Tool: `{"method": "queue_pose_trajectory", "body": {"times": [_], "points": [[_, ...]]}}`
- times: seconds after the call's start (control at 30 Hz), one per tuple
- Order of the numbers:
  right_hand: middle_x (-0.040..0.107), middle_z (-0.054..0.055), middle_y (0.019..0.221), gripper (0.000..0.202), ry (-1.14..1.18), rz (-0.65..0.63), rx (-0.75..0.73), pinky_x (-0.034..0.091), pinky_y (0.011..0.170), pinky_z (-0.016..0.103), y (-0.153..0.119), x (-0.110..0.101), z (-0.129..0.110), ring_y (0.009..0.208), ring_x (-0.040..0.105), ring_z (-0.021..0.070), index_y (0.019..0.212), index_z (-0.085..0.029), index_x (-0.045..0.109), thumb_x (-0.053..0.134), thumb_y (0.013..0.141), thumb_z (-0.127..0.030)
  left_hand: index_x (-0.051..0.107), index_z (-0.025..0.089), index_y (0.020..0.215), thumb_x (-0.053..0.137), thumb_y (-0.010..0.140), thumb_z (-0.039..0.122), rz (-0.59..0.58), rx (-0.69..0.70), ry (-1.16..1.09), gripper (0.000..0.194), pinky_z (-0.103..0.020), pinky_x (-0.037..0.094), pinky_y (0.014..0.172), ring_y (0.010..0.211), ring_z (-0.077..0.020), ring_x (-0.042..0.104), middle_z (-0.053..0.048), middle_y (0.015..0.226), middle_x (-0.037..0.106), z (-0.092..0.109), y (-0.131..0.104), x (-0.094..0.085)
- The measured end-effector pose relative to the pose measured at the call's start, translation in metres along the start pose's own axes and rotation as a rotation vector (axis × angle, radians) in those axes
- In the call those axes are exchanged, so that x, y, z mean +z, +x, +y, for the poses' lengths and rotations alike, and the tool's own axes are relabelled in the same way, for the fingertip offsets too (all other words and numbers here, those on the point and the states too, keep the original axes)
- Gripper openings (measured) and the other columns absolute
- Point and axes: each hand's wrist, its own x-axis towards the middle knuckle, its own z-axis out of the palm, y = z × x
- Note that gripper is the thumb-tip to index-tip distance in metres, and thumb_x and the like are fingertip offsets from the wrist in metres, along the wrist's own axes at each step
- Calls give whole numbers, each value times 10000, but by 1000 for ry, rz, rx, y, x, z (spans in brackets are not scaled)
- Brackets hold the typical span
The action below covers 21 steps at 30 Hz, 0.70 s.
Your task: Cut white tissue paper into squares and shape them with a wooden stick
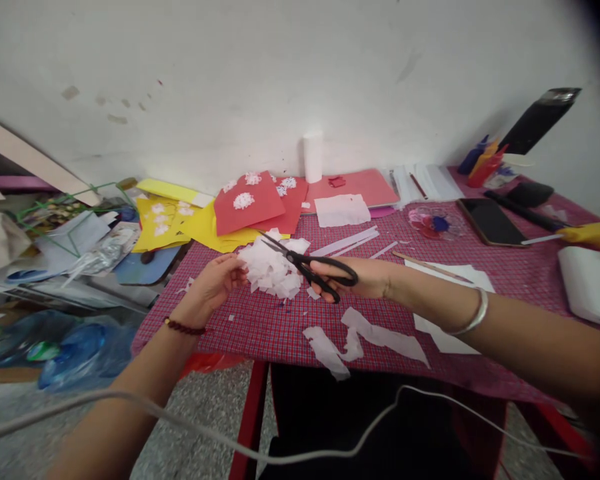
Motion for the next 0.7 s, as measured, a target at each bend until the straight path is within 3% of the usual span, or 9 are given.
{"method": "queue_pose_trajectory", "body": {"times": [0.13, 0.5, 0.7], "points": [[552, 3, 738, 570, -28, -37, 91, 356, 436, 185, 1, -4, 2, 535, 497, 65, 862, -157, 513, 643, 757, -702, 560, 151, 690, 763, 601, 177, 69, 14, -66, 223, -188, 483, 490, 477, -79, 557, 24, 561, 616, 1, 3, -1], [528, -22, 744, 551, -46, -18, 57, 391, 471, 173, 2, 10, 1, 540, 477, 45, 943, -155, 513, 677, 765, -650, 566, 150, 635, 761, 619, 201, -138, -57, 24, 203, -205, 484, 513, 487, -79, 551, 8, 577, 617, -11, 0, 17], [525, -20, 723, 534, -104, -13, 12, 355, 445, 180, 3, 12, 1, 525, 474, 47, 957, -145, 515, 629, 810, -646, 575, 150, 619, 726, 619, 172, -154, -42, 59, 152, -203, 451, 496, 485, -81, 549, 3, 581, 619, -8, -2, 23]]}}
